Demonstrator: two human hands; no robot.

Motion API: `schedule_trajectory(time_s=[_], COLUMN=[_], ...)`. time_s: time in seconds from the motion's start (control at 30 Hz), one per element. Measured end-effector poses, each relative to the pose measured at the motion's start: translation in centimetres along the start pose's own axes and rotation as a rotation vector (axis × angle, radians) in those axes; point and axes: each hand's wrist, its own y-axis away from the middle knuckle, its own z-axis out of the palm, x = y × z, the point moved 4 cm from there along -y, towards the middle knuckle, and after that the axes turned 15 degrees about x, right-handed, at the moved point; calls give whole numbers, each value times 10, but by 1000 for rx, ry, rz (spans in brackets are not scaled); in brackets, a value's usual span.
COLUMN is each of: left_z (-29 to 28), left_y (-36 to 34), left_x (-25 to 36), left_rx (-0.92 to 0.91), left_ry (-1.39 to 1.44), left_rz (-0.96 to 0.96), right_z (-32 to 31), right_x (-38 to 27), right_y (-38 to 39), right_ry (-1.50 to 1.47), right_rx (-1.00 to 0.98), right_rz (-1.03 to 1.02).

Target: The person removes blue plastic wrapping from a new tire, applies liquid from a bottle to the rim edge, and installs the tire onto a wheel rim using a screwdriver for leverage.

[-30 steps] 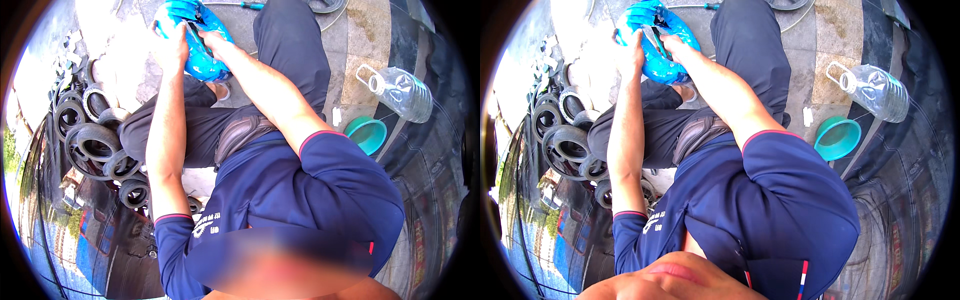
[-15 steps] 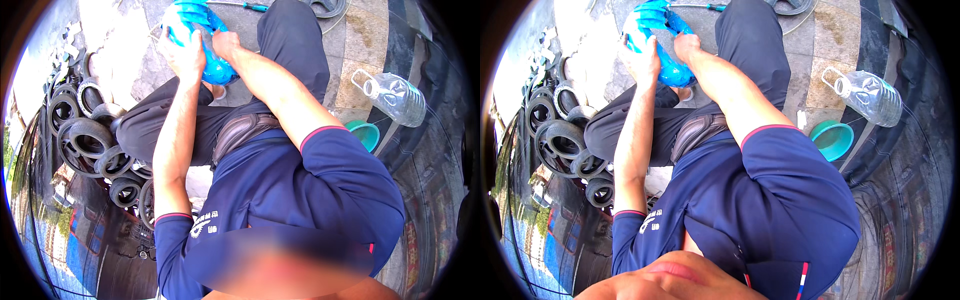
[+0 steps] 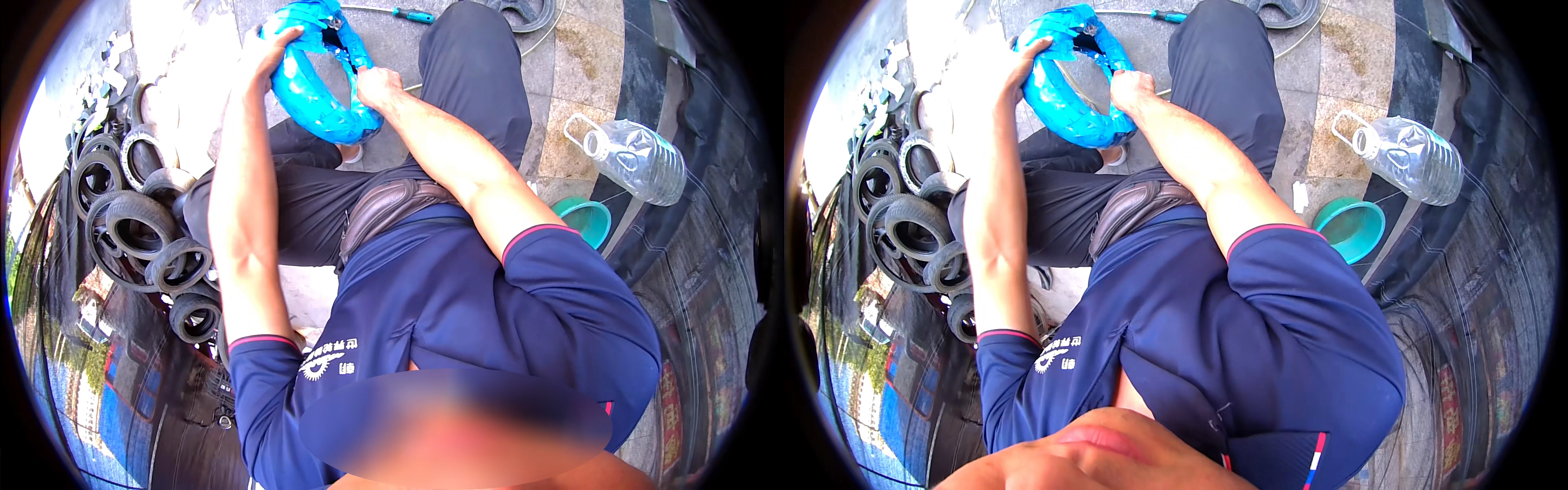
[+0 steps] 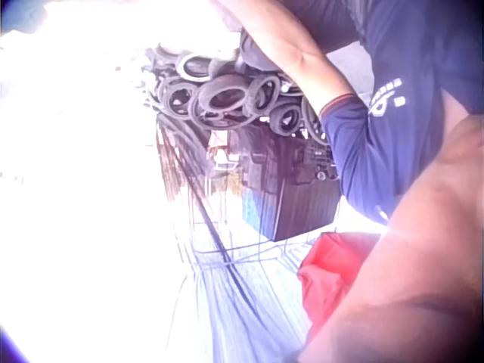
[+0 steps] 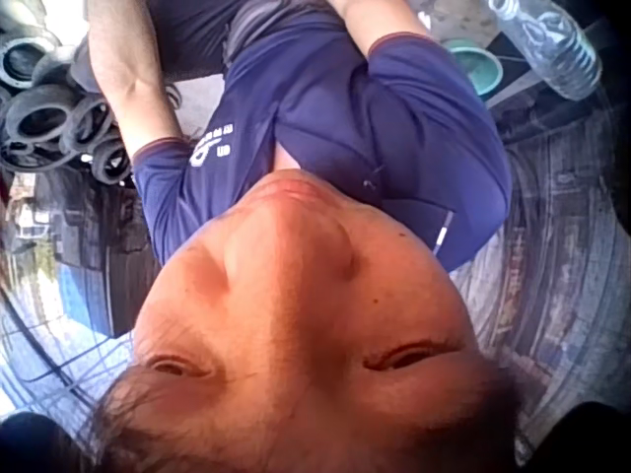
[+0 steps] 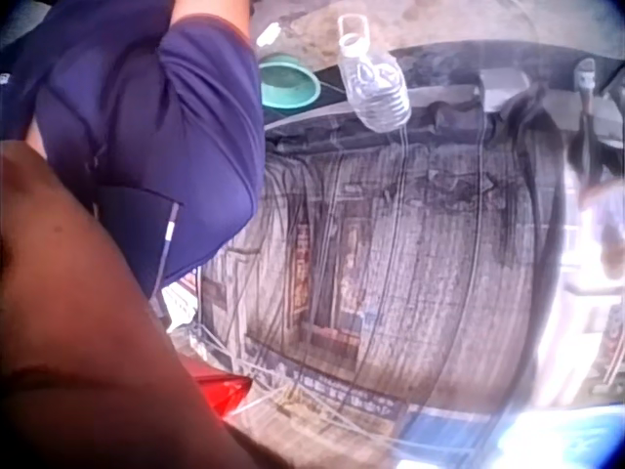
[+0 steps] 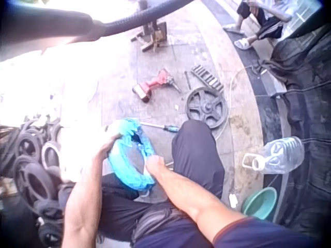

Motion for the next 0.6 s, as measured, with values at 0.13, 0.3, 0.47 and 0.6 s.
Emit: schedule_trajectory(time_s=[0.13,0.3,0.47,0.6], left_z=[-1,1,-5,-21], left_y=[13,56,72,47], left_x=[30,26,15,46], left_rx=[90,260,435,455], left_ry=[27,22,-61,35], left_rz=[226,444,311,237], right_z=[-27,-52,-54,-53], right_x=[9,5,-7,-16], right_y=[-17,-30,-41,-55], right_ry=[-105,-258,-246,-300], right_rx=[90,249,287,294], right_rz=[90,149,97,106])
